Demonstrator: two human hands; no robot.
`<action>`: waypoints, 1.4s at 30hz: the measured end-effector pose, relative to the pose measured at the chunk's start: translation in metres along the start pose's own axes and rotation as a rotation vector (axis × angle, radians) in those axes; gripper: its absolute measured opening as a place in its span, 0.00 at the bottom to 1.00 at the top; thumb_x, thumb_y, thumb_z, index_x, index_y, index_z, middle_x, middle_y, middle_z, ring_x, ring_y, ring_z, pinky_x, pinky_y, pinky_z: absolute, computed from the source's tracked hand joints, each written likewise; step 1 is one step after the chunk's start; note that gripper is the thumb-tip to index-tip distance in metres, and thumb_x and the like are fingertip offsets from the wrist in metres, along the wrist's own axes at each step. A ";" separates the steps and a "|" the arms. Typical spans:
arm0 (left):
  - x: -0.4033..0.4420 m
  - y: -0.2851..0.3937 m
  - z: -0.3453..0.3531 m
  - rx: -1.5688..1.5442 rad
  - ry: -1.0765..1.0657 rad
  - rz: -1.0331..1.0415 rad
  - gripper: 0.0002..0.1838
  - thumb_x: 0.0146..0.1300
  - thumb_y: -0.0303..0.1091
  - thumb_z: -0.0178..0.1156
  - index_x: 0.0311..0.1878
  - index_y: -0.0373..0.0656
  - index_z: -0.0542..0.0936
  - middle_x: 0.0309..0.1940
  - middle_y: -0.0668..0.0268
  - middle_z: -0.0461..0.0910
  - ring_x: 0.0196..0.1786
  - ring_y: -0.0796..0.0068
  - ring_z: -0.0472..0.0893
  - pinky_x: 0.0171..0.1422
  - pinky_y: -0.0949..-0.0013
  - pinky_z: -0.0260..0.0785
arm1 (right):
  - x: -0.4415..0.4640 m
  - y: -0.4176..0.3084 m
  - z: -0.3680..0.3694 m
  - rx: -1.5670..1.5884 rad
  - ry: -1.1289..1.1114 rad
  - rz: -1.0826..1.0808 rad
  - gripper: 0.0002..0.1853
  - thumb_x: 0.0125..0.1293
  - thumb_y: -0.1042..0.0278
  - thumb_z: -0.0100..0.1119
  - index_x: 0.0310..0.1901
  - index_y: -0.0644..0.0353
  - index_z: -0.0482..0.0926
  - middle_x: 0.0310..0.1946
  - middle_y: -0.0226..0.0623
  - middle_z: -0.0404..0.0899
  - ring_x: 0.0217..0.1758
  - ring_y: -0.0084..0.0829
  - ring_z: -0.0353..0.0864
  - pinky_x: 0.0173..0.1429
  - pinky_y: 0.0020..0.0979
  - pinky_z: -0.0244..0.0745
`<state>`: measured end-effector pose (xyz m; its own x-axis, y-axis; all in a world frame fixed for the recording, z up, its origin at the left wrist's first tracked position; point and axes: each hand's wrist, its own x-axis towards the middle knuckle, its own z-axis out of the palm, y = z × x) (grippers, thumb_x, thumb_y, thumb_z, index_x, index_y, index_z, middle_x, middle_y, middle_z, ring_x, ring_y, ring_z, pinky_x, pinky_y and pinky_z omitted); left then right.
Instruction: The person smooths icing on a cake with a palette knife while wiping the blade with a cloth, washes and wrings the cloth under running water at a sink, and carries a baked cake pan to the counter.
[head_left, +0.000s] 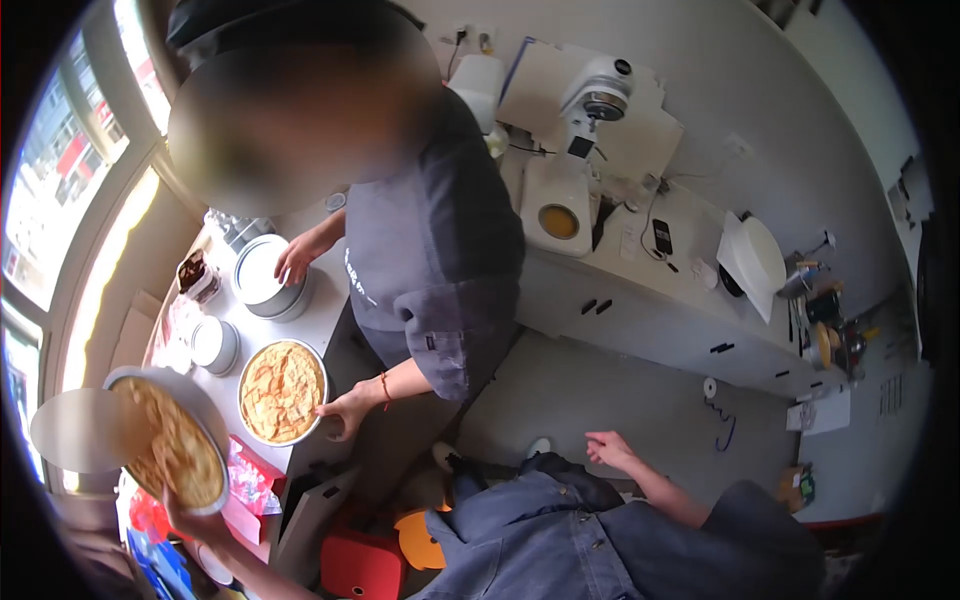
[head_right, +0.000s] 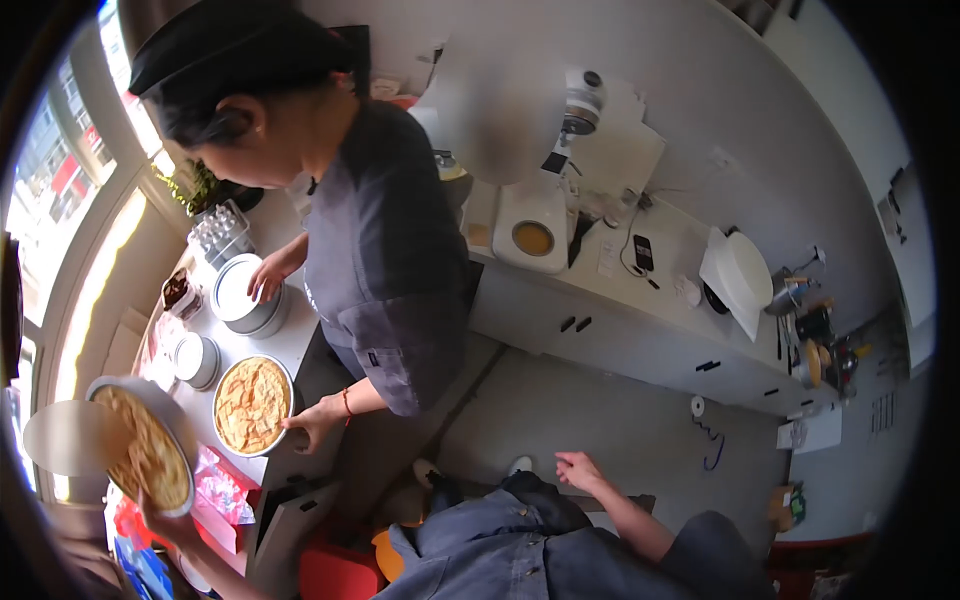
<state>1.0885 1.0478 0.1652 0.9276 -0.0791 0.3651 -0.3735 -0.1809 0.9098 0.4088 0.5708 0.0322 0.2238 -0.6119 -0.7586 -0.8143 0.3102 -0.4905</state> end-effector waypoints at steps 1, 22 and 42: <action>-0.030 0.050 -0.009 -0.644 0.140 -0.484 0.30 0.70 0.47 0.52 0.67 0.33 0.74 0.65 0.53 0.76 0.66 0.54 0.77 0.71 0.47 0.71 | -0.004 -0.014 0.001 0.002 -0.007 -0.038 0.22 0.78 0.67 0.52 0.71 0.55 0.74 0.43 0.37 0.87 0.39 0.25 0.87 0.41 0.29 0.83; -0.525 0.269 0.403 -0.478 -1.276 -1.018 0.34 0.62 0.36 0.58 0.68 0.23 0.68 0.61 0.44 0.79 0.59 0.53 0.83 0.69 0.55 0.74 | -0.102 0.113 -0.134 1.390 -0.244 -0.206 0.32 0.74 0.38 0.55 0.67 0.54 0.74 0.61 0.38 0.79 0.63 0.36 0.78 0.67 0.44 0.74; -0.785 0.336 0.758 0.129 -1.771 -0.925 0.33 0.73 0.45 0.62 0.72 0.31 0.68 0.45 0.51 0.86 0.44 0.64 0.87 0.50 0.65 0.81 | -0.107 0.341 -0.404 1.964 0.691 -0.323 0.33 0.63 0.54 0.62 0.68 0.58 0.72 0.66 0.43 0.76 0.70 0.40 0.73 0.75 0.43 0.65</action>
<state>0.2303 0.3064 0.0351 -0.1998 -0.6231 -0.7562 0.0525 -0.7774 0.6268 -0.1088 0.4479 0.1191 -0.3556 -0.7504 -0.5571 0.8052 0.0567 -0.5903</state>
